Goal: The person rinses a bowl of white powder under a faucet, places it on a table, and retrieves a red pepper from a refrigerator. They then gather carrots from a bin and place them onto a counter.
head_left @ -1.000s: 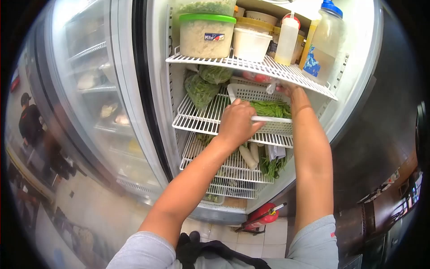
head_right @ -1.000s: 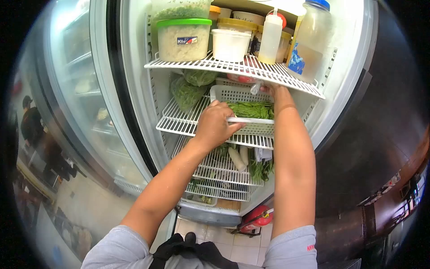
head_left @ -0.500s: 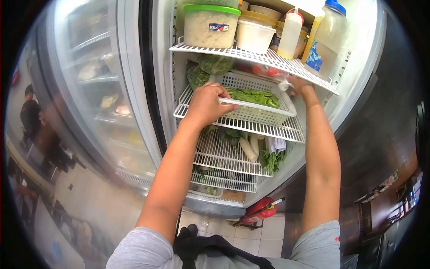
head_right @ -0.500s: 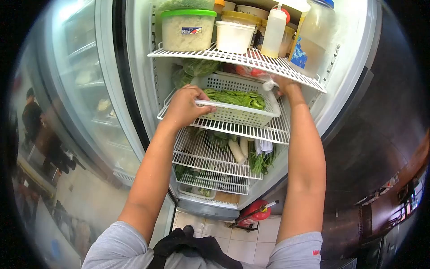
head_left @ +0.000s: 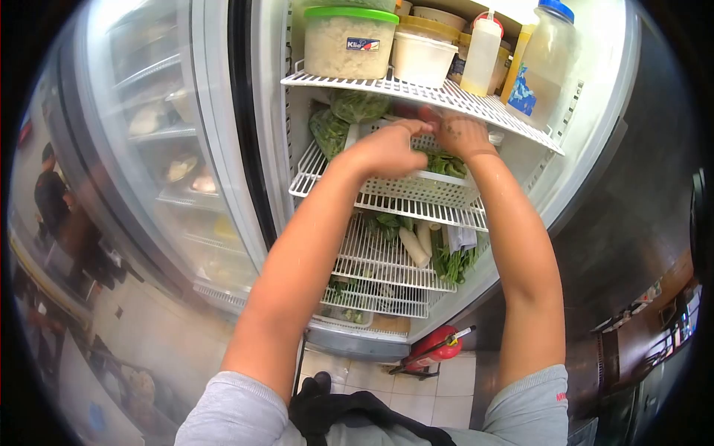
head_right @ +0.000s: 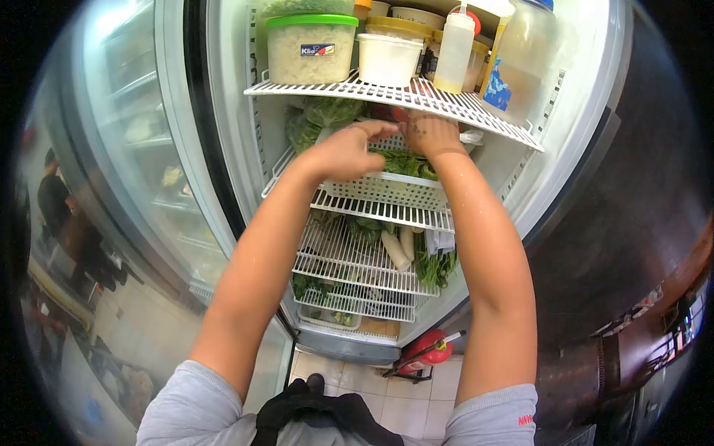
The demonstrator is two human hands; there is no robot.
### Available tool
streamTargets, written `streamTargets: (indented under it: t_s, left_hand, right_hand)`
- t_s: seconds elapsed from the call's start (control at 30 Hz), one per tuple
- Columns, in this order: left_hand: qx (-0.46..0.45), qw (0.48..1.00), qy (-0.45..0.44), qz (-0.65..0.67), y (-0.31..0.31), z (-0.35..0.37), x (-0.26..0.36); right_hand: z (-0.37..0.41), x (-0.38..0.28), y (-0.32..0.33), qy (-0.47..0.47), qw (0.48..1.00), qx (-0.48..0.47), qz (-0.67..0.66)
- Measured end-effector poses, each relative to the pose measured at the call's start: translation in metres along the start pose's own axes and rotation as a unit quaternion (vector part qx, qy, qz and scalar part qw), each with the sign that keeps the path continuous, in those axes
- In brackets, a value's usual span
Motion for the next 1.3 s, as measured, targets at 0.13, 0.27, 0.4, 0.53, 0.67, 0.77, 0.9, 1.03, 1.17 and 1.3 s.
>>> streamTargets:
  t_s: [0.13, 0.27, 0.4, 0.53, 0.67, 0.77, 0.9, 1.03, 1.17, 1.3]
  left_hand:
    - [-0.106, 0.971, 0.185, 0.109, -0.024, -0.066, -0.035]
    - [-0.095, 0.926, 0.278, 0.237, -0.05, -0.107, -0.049]
    - [-0.096, 0.922, 0.279, 0.251, -0.069, -0.13, -0.049]
    - [-0.075, 0.928, 0.28, 0.234, -0.074, -0.136, -0.054]
    - [-0.06, 0.934, 0.281, 0.211, -0.074, -0.141, -0.057]
    - [-0.051, 0.938, 0.281, 0.195, -0.075, -0.143, -0.06]
    - [-0.04, 0.942, 0.282, 0.18, -0.075, -0.144, -0.063]
    - [-0.033, 0.944, 0.283, 0.167, -0.077, -0.145, -0.068]
    - [-0.029, 0.948, 0.282, 0.148, -0.077, -0.147, -0.072]
    - [-0.028, 0.95, 0.281, 0.131, -0.077, -0.15, -0.073]
  right_hand:
    - [0.002, 0.02, -0.01, -0.02, 0.998, -0.042, 0.035]
    - [0.008, 0.018, 0.001, -0.076, 0.995, -0.054, -0.033]
    - [0.006, 0.021, -0.004, -0.074, 0.996, -0.004, -0.052]
    - [0.006, 0.023, -0.004, -0.006, 0.997, 0.059, -0.04]
    - [0.003, 0.022, -0.004, -0.004, 0.997, 0.06, -0.049]
    - [0.002, 0.023, -0.01, -0.029, 0.999, -0.015, -0.036]
    - [0.014, 0.022, 0.004, -0.064, 0.994, -0.081, -0.048]
    - [0.027, 0.028, 0.015, -0.115, 0.983, -0.135, -0.051]
    - [0.028, 0.037, 0.004, -0.077, 0.994, -0.06, -0.05]
    - [0.031, 0.037, 0.0, -0.112, 0.987, -0.114, -0.014]
Point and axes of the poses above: each hand's wrist, its own z-axis away from the middle knuckle, its own y-axis out of the back of the hand, x = y × z, the point moved 6 cm from there along -z, towards the middle knuckle, and after that the axes turned 11 degrees about -z, right-handed, at the moved point
